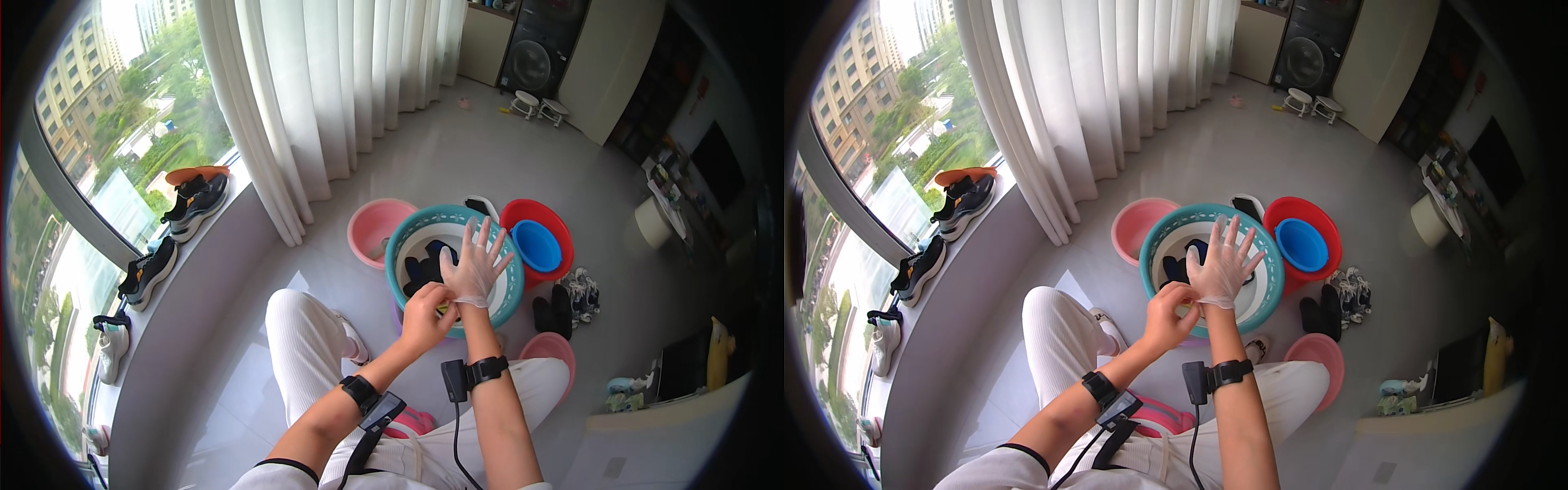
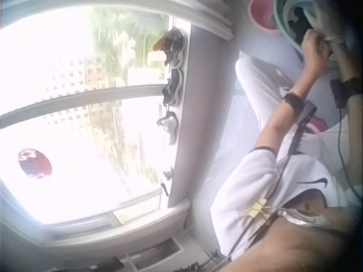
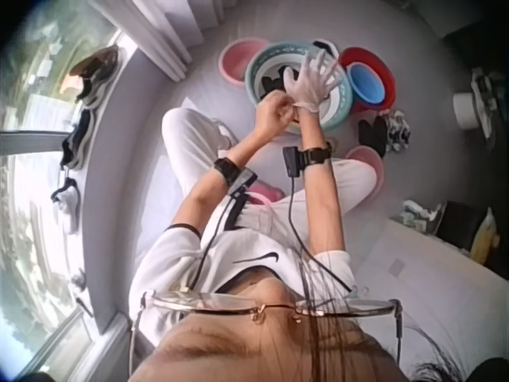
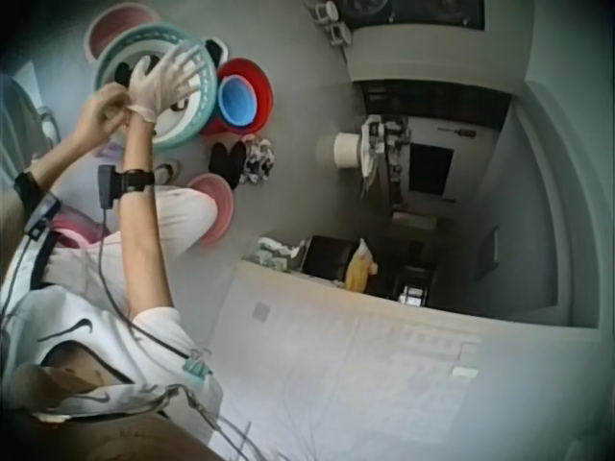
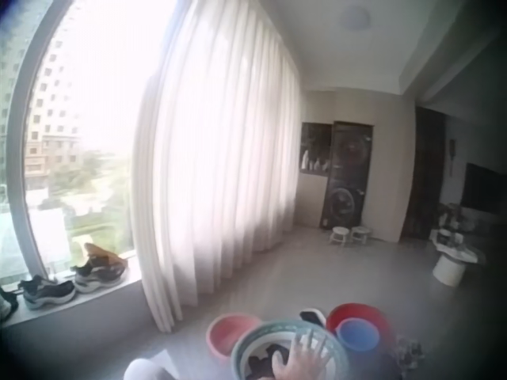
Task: Hand washing various items of clothing in a basin with water and detergent.
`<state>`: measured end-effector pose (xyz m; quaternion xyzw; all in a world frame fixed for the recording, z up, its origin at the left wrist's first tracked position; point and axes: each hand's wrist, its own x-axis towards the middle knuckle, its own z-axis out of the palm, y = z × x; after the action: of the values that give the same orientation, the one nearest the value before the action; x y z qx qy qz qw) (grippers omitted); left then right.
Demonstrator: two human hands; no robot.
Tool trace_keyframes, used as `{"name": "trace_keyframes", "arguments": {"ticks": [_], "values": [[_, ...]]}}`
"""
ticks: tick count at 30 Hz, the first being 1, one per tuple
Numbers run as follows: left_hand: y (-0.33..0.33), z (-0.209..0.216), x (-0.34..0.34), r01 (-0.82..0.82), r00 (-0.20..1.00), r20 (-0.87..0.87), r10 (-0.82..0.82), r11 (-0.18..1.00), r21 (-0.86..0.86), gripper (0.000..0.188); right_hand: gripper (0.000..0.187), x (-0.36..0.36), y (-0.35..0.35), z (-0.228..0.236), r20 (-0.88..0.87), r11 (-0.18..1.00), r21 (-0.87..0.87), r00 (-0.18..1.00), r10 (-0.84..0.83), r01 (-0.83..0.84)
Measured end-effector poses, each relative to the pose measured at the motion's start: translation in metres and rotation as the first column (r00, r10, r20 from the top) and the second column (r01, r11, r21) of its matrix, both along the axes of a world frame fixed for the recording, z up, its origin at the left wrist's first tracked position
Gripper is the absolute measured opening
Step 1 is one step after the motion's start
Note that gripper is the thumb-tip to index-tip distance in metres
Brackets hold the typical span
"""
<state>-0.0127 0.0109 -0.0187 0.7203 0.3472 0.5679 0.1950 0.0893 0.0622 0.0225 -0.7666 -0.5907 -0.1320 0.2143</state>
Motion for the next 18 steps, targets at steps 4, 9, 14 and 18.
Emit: {"name": "trace_keyframes", "arguments": {"ticks": [4,9,14,18], "values": [[0.003,-0.012,-0.002,0.334,0.907,0.386,-0.166,0.843,-0.422,0.006,0.070,0.002,-0.005,-0.002,0.041,0.998,0.056,0.999,0.033,-0.035],[0.009,-0.008,-0.008,0.556,0.816,0.510,-0.270,0.607,-0.568,0.006,0.077,-0.005,-0.010,0.006,0.004,0.987,-0.153,0.999,-0.040,0.040],[0.009,-0.004,-0.002,0.579,0.813,0.467,-0.348,0.563,-0.590,0.006,0.073,0.007,-0.007,-0.015,-0.129,0.986,-0.167,0.991,-0.025,0.003],[0.012,-0.005,0.000,0.566,0.824,0.405,-0.395,0.552,-0.612,0.007,0.053,0.028,0.005,-0.045,-0.667,0.962,-0.063,0.729,0.156,-0.264]]}}
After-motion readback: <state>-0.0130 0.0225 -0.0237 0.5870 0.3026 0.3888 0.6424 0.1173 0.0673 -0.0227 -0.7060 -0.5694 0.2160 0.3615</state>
